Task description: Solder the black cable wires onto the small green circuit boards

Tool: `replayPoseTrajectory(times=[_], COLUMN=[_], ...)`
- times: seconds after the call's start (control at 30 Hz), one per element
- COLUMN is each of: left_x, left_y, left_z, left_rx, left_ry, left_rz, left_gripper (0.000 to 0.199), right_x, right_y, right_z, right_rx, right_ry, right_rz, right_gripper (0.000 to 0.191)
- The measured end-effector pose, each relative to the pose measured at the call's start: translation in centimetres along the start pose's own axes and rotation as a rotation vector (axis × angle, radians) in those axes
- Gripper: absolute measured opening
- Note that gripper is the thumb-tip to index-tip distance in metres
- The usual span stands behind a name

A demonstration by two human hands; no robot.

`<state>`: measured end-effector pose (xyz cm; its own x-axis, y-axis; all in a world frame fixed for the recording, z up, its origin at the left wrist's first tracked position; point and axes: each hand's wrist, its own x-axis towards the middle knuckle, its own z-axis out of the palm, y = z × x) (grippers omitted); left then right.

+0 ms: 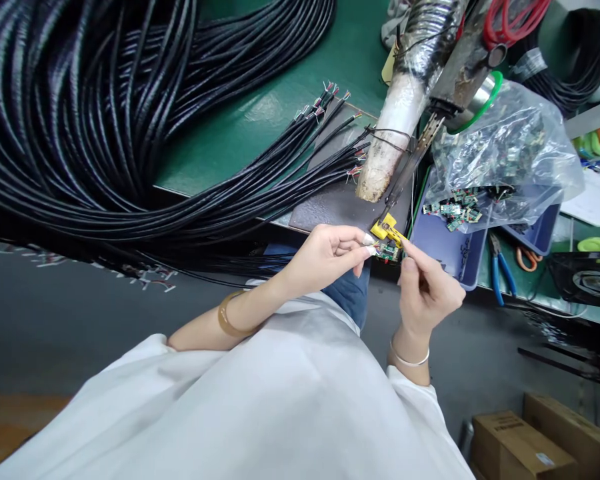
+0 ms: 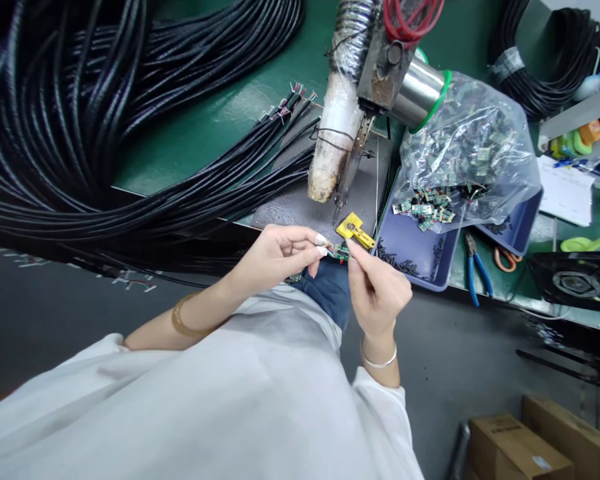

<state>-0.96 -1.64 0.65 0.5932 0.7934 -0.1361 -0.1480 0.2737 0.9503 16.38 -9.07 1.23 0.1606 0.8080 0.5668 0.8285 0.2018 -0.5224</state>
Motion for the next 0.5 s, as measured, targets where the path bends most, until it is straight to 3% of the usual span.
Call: replayPoseTrajectory(times=[0.13,0.37,0.5], left_x=[0.0,-0.22,-0.31], left_y=[-0.14,-0.77,-0.82], left_z=[0.23,0.27,0.32], left_rx=[0.034,0.066,0.113], left_ry=[0.009,0.04,0.055], left_rz=[0.026,0.059,0.094], left_gripper=[0.011,0.014,0.015], right_x=[0.12,0.06,0.04], right_y=[-0.49,-0.41,-0.43], right_z=[0.08,0.12,-0.08], right_rx=[0.061,0.33,0.422], right_ry=[-0.149,-0.246,-0.271], right_rz=[0.003,0.304,0.38], right_gripper=[0.026,0.023,0.023])
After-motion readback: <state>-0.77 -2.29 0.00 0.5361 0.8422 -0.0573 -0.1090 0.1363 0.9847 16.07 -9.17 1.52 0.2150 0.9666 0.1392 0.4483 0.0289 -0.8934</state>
